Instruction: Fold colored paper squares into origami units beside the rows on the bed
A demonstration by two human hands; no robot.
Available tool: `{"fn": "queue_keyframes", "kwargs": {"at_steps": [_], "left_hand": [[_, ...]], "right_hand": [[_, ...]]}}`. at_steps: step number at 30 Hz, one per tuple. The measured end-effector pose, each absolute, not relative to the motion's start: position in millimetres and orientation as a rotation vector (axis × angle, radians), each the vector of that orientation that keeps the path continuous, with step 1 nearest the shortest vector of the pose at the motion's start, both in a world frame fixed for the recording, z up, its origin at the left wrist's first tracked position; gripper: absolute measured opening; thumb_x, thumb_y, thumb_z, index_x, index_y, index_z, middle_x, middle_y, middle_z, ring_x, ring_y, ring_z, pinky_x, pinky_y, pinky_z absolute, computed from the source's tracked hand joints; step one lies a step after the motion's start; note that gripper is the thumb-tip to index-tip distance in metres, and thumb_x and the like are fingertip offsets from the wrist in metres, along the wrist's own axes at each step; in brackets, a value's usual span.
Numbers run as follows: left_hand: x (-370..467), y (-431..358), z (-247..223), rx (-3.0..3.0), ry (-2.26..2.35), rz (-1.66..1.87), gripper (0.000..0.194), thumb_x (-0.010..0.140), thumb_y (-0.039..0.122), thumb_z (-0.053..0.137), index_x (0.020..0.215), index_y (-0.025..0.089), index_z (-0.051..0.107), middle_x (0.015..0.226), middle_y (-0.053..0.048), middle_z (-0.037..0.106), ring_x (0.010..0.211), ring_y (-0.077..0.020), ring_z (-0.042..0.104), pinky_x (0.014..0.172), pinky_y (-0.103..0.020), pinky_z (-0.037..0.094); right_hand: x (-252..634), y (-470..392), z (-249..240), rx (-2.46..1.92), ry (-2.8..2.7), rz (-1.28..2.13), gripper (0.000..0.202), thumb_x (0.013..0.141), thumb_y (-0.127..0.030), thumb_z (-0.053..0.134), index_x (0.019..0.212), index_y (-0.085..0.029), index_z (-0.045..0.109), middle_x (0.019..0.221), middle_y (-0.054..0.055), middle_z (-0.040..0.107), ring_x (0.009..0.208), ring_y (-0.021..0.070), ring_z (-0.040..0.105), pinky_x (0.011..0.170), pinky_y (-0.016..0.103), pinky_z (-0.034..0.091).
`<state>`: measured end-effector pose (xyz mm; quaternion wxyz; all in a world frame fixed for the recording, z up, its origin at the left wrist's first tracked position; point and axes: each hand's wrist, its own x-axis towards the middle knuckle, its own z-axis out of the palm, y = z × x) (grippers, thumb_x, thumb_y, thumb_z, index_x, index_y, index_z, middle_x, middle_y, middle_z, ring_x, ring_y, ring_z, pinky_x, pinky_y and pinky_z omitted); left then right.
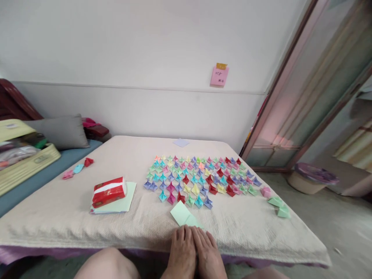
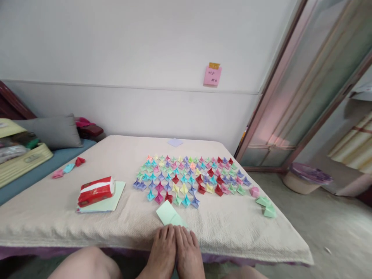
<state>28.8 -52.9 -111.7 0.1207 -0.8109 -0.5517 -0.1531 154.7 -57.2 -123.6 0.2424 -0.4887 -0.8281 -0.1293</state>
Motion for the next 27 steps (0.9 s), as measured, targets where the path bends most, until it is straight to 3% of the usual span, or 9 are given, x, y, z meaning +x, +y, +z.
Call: {"fn": "queue_keyframes", "kwargs": {"at_steps": [5, 11, 18, 23, 27], "left_hand": [[25.8, -53.7, -111.4, -2.365, -1.616, -0.431, 0.038, 0.086, 0.012, 0.056, 0.123, 0.016, 0.060, 0.116, -0.010, 0.061, 0.107, -0.0260, 0.052, 0.094, -0.049, 0.041], [23.3, -55.4, -107.0, -2.372, -1.609, -0.428, 0.040, 0.087, 0.012, 0.054, 0.126, 0.017, 0.058, 0.114, -0.010, 0.063, 0.105, -0.0255, 0.055, 0.094, -0.049, 0.042], [17.5, -56.9, -104.8, -2.388, -1.570, -0.376, 0.044, 0.083, 0.003, 0.053, 0.124, 0.015, 0.059, 0.114, -0.011, 0.063, 0.106, -0.0258, 0.055, 0.093, -0.048, 0.044], [10.7, -55.8, -101.5, -2.489, -1.557, -0.412, 0.043, 0.083, -0.001, 0.049, 0.125, 0.005, 0.058, 0.118, -0.018, 0.060, 0.107, -0.0314, 0.052, 0.091, -0.051, 0.044], [9.1, -52.6, -97.5, -2.604, -1.571, -0.467, 0.043, 0.084, -0.002, 0.045, 0.126, 0.001, 0.056, 0.114, -0.021, 0.060, 0.105, -0.0336, 0.052, 0.090, -0.053, 0.043]], "right_hand": [[155.3, -56.8, -123.2, -1.501, -2.195, -0.444, 0.054, 0.074, 0.000, 0.048, 0.122, -0.022, 0.060, 0.118, 0.007, 0.070, 0.108, 0.0278, 0.062, 0.096, 0.045, 0.042], [150.1, -59.4, -107.9, -1.601, -2.184, -0.482, 0.057, 0.077, 0.001, 0.051, 0.127, -0.026, 0.056, 0.109, 0.008, 0.070, 0.106, 0.0304, 0.059, 0.096, 0.053, 0.039], [143.0, -61.4, -108.1, -1.645, -2.156, -0.490, 0.044, 0.078, -0.001, 0.054, 0.119, -0.015, 0.062, 0.109, 0.013, 0.068, 0.102, 0.0308, 0.056, 0.099, 0.056, 0.035], [143.7, -58.6, -107.3, -1.789, -2.125, -0.469, 0.035, 0.080, -0.002, 0.053, 0.111, -0.010, 0.065, 0.105, 0.016, 0.067, 0.098, 0.0295, 0.056, 0.102, 0.056, 0.035], [144.1, -58.7, -108.7, -1.837, -2.126, -0.433, 0.038, 0.085, -0.009, 0.051, 0.123, -0.007, 0.059, 0.119, 0.020, 0.063, 0.113, 0.0344, 0.051, 0.103, 0.059, 0.031]]}}
